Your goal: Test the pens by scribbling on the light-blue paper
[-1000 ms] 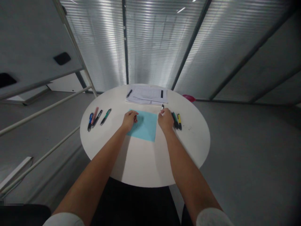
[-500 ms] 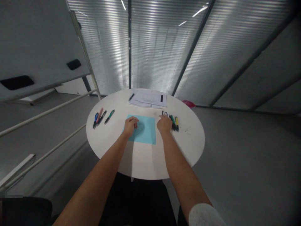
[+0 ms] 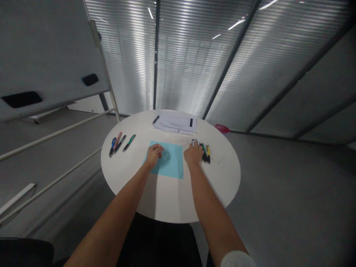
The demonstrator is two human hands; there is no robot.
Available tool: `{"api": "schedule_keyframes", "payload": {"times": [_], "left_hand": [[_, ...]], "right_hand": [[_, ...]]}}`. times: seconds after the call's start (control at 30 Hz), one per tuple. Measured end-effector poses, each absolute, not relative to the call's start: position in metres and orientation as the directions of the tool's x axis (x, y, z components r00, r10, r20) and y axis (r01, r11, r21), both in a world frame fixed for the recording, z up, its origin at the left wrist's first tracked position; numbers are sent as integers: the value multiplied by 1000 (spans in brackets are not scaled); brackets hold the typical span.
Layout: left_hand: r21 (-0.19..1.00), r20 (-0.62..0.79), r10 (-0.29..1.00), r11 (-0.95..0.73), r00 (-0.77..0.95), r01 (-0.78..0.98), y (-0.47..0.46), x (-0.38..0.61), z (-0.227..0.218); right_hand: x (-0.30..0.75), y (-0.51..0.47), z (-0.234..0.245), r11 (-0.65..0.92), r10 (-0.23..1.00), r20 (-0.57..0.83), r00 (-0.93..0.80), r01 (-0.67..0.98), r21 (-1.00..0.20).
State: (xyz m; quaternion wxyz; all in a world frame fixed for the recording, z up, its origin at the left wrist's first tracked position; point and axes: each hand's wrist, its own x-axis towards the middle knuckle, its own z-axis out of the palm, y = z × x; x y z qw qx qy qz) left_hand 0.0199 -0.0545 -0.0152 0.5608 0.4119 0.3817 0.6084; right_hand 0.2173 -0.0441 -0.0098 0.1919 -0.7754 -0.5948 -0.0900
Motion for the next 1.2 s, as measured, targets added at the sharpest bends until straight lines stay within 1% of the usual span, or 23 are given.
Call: {"api": "schedule_keyframes", "payload": {"times": [0.13,0.27,0.57,0.73,0.9,0.97,1.07,1.13,1.2], "left_hand": [[923,30,999,-38,-25,-383,-56,19,-14],[915,13,999,-27,-39,-403,-57,19,-12],[946,114,992,-126,-57,-300,-52,20,-18],[946,120,991,-133,-61,-296,-54,20,-15],[934,127,989,-147,-80,-326,-53,19,-16],[931,149,985,-168,-84,-324,-54,19,-16],[924,178,979,-202,-101,-324,-55,19,-14],[916,199,972,-229,-124,-329,-55,19,-14],[911,216,967,-250,-136,-329,-55,19,-14]], "right_hand": [[218,-44,-10,-213,878,394,273,959,-188],[218,-45,-10,-206,868,408,284,952,-225],[220,-41,-15,-198,873,392,290,946,-258],[219,-41,-14,-195,871,388,300,938,-287],[218,-43,-13,-161,861,422,283,940,-300],[219,-44,-13,-123,852,452,263,941,-315],[220,-45,-13,-19,824,531,196,947,-320],[220,-46,-12,83,810,577,105,953,-290],[218,-46,-11,187,807,590,-13,954,-234]]}}
